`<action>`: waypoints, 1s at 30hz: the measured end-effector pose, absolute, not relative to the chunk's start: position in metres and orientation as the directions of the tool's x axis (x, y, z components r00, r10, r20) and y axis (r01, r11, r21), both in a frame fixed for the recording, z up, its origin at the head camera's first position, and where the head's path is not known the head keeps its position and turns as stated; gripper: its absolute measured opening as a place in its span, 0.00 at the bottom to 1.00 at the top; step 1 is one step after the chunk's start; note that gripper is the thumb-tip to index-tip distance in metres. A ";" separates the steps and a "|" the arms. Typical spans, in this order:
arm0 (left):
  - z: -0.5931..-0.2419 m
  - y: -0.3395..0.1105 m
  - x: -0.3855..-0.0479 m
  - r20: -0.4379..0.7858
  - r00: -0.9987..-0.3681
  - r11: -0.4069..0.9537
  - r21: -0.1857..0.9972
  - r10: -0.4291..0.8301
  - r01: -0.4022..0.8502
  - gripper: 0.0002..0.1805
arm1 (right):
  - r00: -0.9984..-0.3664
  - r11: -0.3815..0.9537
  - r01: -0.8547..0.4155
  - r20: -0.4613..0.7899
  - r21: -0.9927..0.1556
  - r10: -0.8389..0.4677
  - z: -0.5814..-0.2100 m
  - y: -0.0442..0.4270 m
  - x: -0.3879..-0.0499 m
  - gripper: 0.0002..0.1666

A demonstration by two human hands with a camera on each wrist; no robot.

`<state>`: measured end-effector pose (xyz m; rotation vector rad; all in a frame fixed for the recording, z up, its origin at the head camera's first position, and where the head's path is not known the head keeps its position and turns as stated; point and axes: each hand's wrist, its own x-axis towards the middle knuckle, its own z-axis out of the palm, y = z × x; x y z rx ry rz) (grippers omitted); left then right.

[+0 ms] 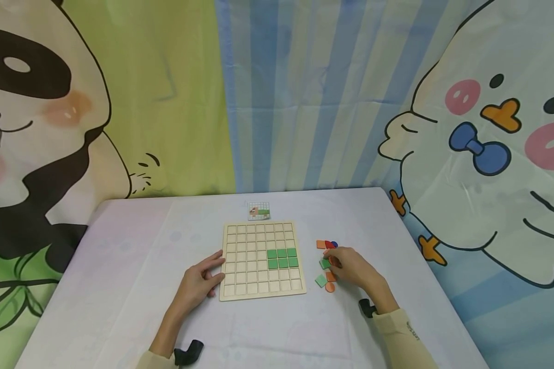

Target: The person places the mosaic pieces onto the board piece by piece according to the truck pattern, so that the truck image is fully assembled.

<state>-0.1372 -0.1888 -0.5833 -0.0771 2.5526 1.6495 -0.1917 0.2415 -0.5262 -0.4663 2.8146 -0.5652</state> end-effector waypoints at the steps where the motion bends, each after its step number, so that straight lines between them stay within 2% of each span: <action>1: -0.583 -0.189 -0.137 -0.112 -0.994 0.412 0.906 0.012 -0.097 0.29 | -0.923 0.876 -0.258 -0.164 -0.407 -0.347 -0.526 0.241 -0.192 0.13; 15: -0.584 -0.189 -0.138 -0.105 -0.994 0.419 0.904 0.020 -0.087 0.28 | -0.932 0.864 -0.183 -0.197 -0.469 -0.304 -0.523 0.226 -0.191 0.14; 30: -0.584 -0.190 -0.137 -0.113 -0.993 0.404 0.910 0.030 -0.091 0.28 | -0.917 0.806 -0.288 -0.094 -0.518 -0.389 -0.522 0.202 -0.188 0.14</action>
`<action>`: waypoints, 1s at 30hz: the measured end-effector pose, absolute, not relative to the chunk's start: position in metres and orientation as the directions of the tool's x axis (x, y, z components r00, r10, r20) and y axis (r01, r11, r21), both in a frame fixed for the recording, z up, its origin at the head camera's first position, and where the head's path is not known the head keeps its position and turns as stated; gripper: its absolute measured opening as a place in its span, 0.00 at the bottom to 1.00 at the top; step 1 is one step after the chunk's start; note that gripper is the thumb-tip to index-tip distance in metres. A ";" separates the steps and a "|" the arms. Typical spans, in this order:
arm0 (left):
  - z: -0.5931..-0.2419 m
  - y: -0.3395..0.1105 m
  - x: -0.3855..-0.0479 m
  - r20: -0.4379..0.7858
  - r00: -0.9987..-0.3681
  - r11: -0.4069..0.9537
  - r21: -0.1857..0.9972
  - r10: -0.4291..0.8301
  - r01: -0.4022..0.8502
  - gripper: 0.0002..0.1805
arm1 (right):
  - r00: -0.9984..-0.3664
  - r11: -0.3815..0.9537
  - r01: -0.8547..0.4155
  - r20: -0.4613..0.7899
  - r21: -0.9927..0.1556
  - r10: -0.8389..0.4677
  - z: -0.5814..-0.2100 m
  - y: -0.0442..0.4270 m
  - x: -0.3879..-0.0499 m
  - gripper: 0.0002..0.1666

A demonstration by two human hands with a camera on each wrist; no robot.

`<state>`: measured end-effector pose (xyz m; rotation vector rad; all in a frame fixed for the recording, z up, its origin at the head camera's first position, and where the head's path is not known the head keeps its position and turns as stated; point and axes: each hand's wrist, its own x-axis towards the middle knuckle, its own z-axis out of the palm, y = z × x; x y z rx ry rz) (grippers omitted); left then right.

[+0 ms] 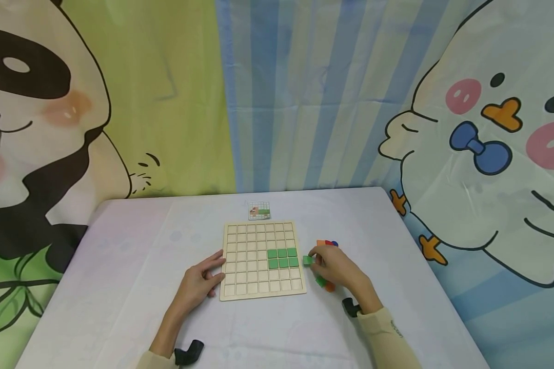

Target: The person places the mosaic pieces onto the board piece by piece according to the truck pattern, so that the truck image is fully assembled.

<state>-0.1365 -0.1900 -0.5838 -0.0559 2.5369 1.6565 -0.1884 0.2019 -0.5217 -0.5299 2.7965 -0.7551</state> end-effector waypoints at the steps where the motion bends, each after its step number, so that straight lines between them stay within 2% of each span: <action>1: -0.584 -0.190 -0.136 -0.115 -0.993 0.403 0.910 0.030 -0.093 0.28 | -0.915 0.806 -0.298 -0.087 -0.511 -0.393 -0.522 0.200 -0.188 0.13; 18: -0.582 -0.189 -0.135 -0.093 -0.995 0.423 0.903 0.030 -0.072 0.27 | -0.887 0.794 -0.386 -0.049 -0.470 -0.460 -0.523 0.169 -0.189 0.14; 30: -0.583 -0.188 -0.136 -0.101 -0.995 0.418 0.905 0.016 -0.085 0.28 | -0.860 0.761 -0.412 -0.061 -0.501 -0.506 -0.522 0.150 -0.191 0.14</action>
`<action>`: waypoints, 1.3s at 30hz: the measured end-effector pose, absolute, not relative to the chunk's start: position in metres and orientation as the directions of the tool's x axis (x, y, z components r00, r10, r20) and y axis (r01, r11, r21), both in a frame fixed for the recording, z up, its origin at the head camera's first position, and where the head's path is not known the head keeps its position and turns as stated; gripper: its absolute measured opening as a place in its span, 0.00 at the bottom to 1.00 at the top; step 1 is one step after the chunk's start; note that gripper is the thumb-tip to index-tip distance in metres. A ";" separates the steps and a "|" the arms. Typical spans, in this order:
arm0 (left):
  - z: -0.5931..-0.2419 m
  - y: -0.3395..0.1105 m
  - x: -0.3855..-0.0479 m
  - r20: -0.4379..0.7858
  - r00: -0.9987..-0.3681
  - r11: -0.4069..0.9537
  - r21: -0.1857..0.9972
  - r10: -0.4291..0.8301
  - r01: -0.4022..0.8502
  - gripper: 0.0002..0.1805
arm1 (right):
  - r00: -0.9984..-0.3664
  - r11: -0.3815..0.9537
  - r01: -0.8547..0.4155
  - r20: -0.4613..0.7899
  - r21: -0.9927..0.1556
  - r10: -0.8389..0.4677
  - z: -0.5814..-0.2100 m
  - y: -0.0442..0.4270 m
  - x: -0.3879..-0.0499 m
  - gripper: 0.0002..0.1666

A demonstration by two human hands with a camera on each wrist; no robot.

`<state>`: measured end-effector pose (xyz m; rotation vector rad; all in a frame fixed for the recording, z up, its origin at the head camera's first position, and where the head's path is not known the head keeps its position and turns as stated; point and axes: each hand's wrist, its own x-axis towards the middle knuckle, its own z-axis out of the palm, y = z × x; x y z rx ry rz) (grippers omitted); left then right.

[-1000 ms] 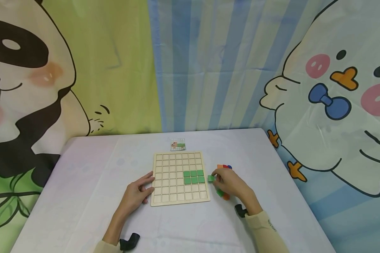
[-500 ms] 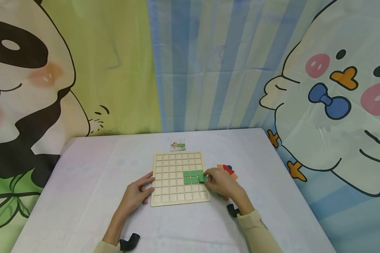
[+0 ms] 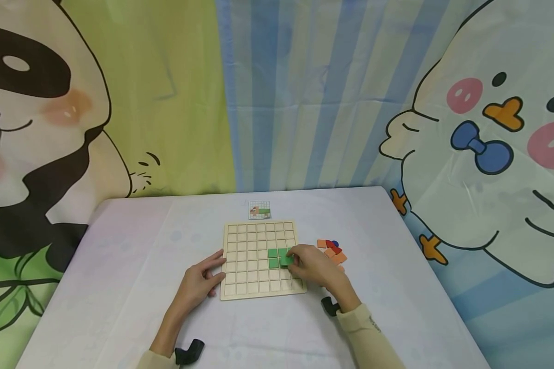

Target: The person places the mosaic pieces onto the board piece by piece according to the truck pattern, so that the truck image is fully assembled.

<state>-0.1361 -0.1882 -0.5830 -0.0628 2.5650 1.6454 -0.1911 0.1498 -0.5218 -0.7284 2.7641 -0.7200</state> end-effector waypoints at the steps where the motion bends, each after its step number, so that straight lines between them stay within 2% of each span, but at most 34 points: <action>1: -0.583 -0.188 -0.136 -0.099 -0.995 0.419 0.904 0.015 -0.084 0.28 | -0.859 0.759 -0.414 -0.060 -0.502 -0.508 -0.522 0.148 -0.191 0.14; 16: -0.584 -0.188 -0.137 -0.098 -0.995 0.415 0.906 0.017 -0.083 0.28 | -0.831 0.727 -0.435 -0.074 -0.531 -0.551 -0.521 0.128 -0.194 0.15; 39: -0.585 -0.190 -0.137 -0.102 -0.995 0.407 0.909 0.016 -0.087 0.28 | -0.819 0.739 -0.470 -0.073 -0.483 -0.569 -0.521 0.101 -0.196 0.11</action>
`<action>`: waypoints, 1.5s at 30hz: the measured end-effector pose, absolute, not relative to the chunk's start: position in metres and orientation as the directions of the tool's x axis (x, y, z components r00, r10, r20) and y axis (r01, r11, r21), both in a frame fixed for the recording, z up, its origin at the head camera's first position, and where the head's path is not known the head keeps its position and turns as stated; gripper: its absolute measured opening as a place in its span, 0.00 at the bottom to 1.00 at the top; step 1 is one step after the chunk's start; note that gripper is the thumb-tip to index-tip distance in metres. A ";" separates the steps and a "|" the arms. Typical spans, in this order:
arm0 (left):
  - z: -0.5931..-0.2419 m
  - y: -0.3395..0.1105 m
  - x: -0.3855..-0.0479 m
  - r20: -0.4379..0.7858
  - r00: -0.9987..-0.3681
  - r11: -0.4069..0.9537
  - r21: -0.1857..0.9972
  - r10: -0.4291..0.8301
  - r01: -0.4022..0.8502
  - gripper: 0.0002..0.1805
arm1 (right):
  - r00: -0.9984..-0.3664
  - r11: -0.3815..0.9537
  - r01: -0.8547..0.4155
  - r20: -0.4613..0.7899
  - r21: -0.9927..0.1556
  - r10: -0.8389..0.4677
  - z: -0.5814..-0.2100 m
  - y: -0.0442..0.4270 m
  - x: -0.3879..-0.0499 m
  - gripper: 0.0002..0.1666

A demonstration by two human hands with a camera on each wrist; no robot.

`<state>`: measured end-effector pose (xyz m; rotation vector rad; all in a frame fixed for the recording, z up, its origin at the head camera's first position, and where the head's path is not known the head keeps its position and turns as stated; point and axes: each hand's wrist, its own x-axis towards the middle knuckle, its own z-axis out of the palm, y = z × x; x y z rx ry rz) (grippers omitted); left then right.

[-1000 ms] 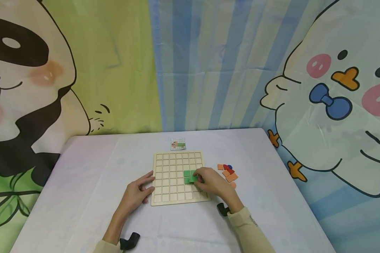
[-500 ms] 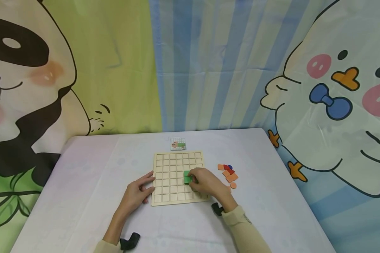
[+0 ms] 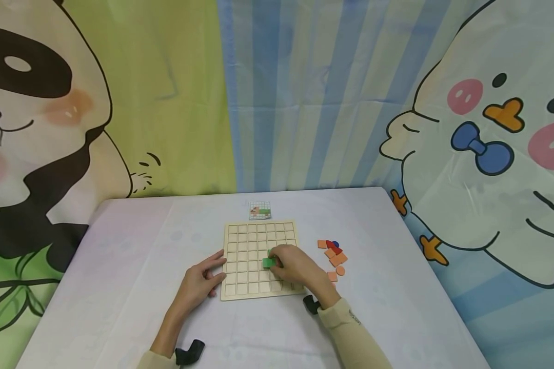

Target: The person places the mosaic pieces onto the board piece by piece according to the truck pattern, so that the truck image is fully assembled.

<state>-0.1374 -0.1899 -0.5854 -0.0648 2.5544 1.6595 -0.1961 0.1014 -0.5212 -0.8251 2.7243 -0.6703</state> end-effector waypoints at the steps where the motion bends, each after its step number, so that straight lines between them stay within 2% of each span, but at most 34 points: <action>1: -0.585 -0.190 -0.138 -0.103 -0.995 0.408 0.909 0.017 -0.087 0.28 | -0.818 0.739 -0.474 -0.072 -0.478 -0.571 -0.521 0.101 -0.197 0.11; 19: -0.585 -0.189 -0.138 -0.107 -0.994 0.402 0.911 0.016 -0.092 0.28 | -0.806 0.759 -0.497 -0.100 -0.420 -0.583 -0.524 0.091 -0.197 0.14; 45: -0.583 -0.188 -0.137 -0.113 -0.994 0.399 0.912 0.012 -0.099 0.29 | -0.809 0.752 -0.487 -0.096 -0.444 -0.581 -0.527 0.091 -0.197 0.15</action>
